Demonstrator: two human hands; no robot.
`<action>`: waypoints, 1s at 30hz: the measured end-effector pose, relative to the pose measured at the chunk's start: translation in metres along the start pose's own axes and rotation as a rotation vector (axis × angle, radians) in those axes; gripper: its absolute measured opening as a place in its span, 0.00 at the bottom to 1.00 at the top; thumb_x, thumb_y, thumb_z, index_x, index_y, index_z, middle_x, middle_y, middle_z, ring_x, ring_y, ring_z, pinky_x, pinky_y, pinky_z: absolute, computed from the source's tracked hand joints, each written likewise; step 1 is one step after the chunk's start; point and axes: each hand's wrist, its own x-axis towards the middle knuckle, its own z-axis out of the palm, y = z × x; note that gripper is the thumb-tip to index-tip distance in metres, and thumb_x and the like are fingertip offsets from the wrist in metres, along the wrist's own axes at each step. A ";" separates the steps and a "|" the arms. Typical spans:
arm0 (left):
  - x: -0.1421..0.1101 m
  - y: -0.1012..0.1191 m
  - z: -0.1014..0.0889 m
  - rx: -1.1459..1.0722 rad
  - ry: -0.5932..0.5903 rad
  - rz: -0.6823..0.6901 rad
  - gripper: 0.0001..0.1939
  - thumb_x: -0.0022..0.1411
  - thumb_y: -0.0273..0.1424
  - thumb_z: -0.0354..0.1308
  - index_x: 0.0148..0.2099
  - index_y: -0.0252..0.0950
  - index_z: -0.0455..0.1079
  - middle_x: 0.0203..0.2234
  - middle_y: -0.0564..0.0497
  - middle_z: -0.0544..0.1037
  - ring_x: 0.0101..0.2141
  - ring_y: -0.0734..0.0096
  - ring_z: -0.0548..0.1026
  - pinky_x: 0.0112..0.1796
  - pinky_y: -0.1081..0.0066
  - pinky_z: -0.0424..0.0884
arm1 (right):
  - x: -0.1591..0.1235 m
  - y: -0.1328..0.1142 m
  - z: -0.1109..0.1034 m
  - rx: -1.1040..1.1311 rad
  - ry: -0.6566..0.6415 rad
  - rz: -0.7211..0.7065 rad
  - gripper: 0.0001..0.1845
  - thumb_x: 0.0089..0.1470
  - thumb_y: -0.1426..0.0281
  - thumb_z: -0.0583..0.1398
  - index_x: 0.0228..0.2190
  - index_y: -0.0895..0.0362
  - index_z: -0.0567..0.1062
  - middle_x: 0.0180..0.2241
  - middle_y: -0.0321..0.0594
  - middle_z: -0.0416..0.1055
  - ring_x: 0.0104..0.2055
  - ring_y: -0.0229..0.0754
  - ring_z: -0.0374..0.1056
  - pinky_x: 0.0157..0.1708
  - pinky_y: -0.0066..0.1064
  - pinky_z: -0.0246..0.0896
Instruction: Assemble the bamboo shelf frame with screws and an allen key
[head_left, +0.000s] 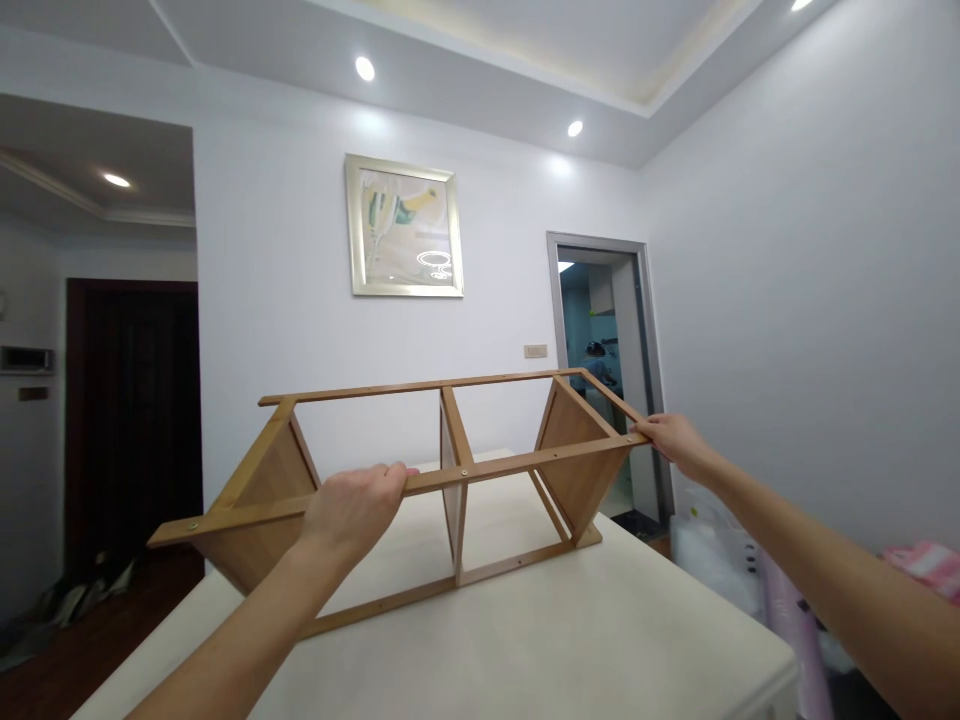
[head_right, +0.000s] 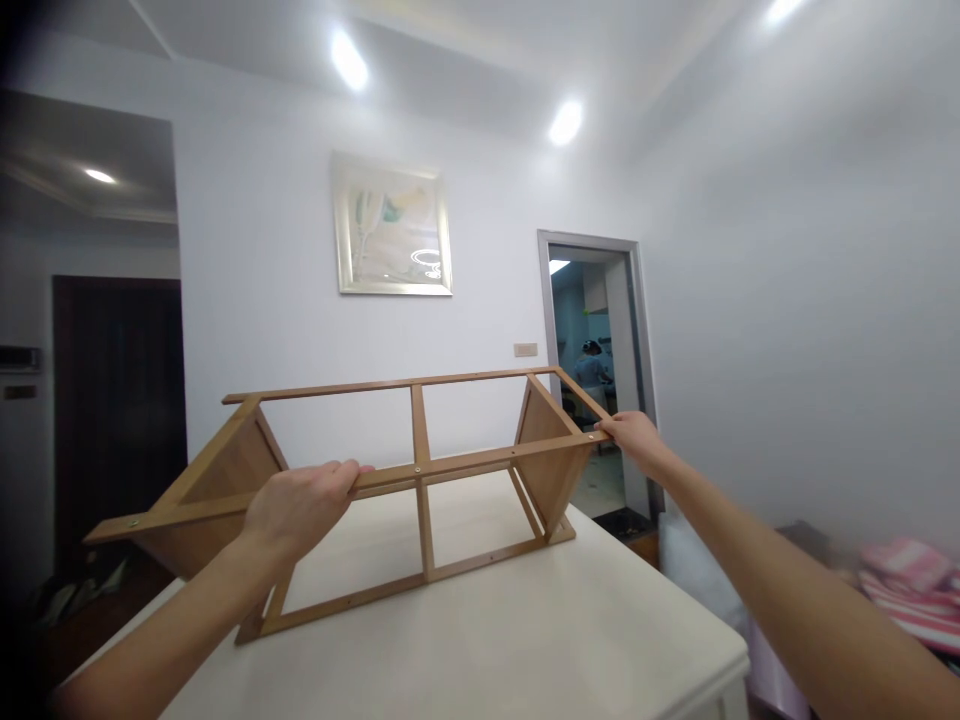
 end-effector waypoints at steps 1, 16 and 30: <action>0.003 -0.001 -0.002 -0.005 -0.011 -0.003 0.26 0.73 0.40 0.36 0.31 0.38 0.70 0.22 0.48 0.77 0.23 0.60 0.77 0.21 0.71 0.49 | 0.003 -0.004 -0.001 0.003 -0.010 0.009 0.16 0.46 0.60 0.64 0.23 0.63 0.78 0.12 0.29 0.53 0.16 0.32 0.49 0.17 0.28 0.39; 0.039 -0.011 -0.004 -0.080 -0.115 -0.028 0.24 0.73 0.37 0.37 0.33 0.38 0.71 0.24 0.46 0.79 0.26 0.56 0.79 0.24 0.70 0.63 | 0.035 -0.030 0.001 0.018 -0.101 0.056 0.14 0.48 0.65 0.62 0.19 0.61 0.75 0.10 0.27 0.49 0.12 0.30 0.44 0.14 0.27 0.34; 0.074 -0.017 0.019 -0.120 -0.250 -0.058 0.23 0.73 0.35 0.37 0.37 0.38 0.73 0.28 0.44 0.82 0.29 0.56 0.81 0.27 0.67 0.68 | 0.080 -0.033 0.027 -0.029 -0.193 0.084 0.16 0.50 0.67 0.59 0.14 0.57 0.69 0.09 0.27 0.47 0.12 0.30 0.42 0.13 0.27 0.34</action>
